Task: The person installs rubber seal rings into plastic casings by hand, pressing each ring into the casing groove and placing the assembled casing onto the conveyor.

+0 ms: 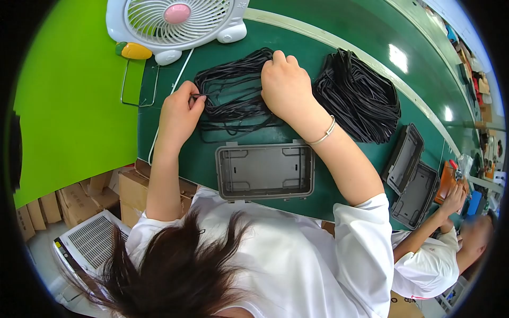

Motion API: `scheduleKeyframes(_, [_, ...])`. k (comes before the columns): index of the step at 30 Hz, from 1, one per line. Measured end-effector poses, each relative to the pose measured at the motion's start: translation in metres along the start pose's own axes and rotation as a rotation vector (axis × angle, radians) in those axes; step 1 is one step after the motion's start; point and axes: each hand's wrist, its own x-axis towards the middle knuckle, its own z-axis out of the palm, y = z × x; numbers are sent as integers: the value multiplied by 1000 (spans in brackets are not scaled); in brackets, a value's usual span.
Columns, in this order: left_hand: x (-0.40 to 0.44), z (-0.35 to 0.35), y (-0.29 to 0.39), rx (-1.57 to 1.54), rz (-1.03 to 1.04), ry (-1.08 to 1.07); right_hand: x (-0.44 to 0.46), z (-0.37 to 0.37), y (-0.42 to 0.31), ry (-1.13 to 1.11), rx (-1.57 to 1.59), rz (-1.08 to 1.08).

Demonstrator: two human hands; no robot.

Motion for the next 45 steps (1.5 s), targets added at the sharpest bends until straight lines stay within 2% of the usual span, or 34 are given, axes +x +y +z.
scheduleKeyframes(3, [-4, -1, 3, 98, 21, 60, 4, 9, 5, 4, -49, -23])
scheduleKeyframes(6, [-4, -4, 18, 172, 307, 248, 6, 11, 8, 22, -4, -72])
scheduleKeyframes(10, [11, 9, 41, 28, 600, 186, 3, -15, 3, 112, 63, -97])
scheduleKeyframes(13, [34, 35, 39, 229, 595, 87, 0, -22, 9, 111, 156, -86])
scheduleKeyframes(17, [52, 48, 38, 359, 660, 124, -4, -10, 19, 74, 216, -67])
scheduleKeyframes(20, [56, 52, 37, 357, 674, 195, -4, -1, 17, 65, 191, -64])
scheduleKeyframes(27, [60, 51, 37, 287, 626, 168, 0, 6, 14, -9, 100, -63])
scheduleKeyframes(30, [54, 41, 44, 103, 725, 164, -1, -2, 11, 72, 145, -98])
scheduleKeyframes(32, [53, 44, 47, 14, 780, 178, 0, -13, 8, 204, 242, -123])
scheduleKeyframes(34, [53, 38, 40, 78, 670, 93, -1, -23, 9, 272, 273, -139])
scheduleKeyframes(37, [45, 9, 30, 68, 604, 85, -6, -51, 12, -29, 942, 201])
scheduleKeyframes(38, [36, -3, 29, -37, 541, 65, -8, -55, 16, -112, 1132, 240])
scheduleKeyframes(39, [30, -12, 27, -140, 474, 46, -10, -56, 22, -144, 1191, 235])
scheduleKeyframes(42, [25, -23, 17, -221, 582, 129, -14, -53, 31, -221, 1357, 224])
scheduleKeyframes(45, [34, -15, 6, -185, 619, 77, -18, -45, 28, -262, 1271, 250])
